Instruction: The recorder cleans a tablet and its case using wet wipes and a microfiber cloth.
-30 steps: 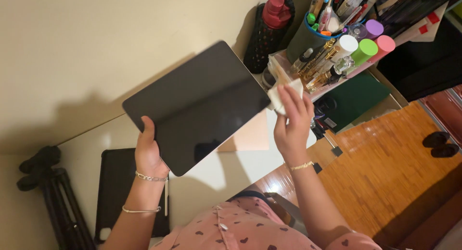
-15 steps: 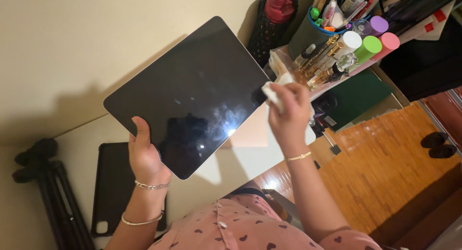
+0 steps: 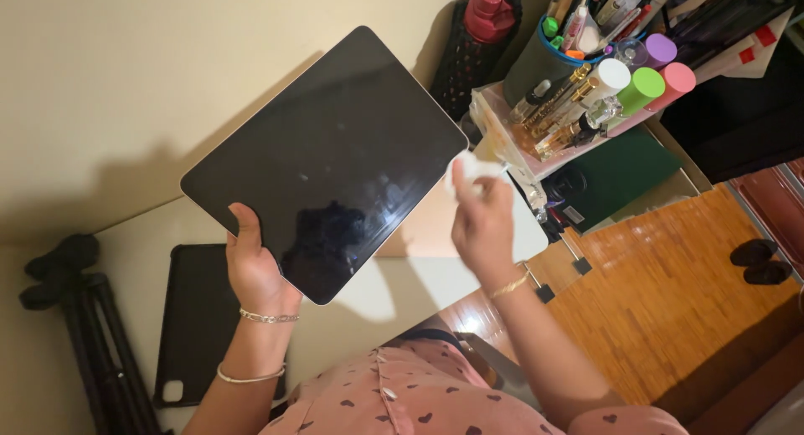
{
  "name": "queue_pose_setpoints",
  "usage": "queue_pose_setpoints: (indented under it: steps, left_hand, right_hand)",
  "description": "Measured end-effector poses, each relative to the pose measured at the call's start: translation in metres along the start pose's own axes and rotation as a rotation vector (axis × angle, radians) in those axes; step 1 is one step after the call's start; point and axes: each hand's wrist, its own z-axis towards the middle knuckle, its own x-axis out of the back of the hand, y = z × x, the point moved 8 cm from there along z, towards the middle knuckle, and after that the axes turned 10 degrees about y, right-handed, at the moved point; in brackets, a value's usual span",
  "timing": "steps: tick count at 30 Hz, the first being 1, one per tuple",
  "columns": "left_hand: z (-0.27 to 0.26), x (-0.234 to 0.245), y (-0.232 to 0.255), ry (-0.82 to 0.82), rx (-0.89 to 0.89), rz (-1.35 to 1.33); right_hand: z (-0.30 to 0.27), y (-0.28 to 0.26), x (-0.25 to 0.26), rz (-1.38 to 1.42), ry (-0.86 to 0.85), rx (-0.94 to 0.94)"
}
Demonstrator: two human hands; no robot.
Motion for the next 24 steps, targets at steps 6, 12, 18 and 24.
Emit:
queue_pose_setpoints:
  steps: [6,12,18,24]
  left_hand:
    - [-0.004,-0.024,0.016,-0.054,-0.058,0.006]
    - [-0.008,-0.015,0.006,-0.010,-0.010,0.032]
    - [-0.002,-0.011,0.002,0.126,-0.023,0.103]
    - [0.001,-0.013,0.003,-0.012,0.005,-0.025]
  right_hand:
    - [-0.064,-0.111,-0.003,0.439,-0.378,0.189]
    - [0.027,0.002,0.003,-0.078,0.051,0.028]
    - [-0.051,-0.144,0.004,0.503,-0.212,0.225]
    - [0.020,-0.012,-0.007,-0.034,-0.033,0.061]
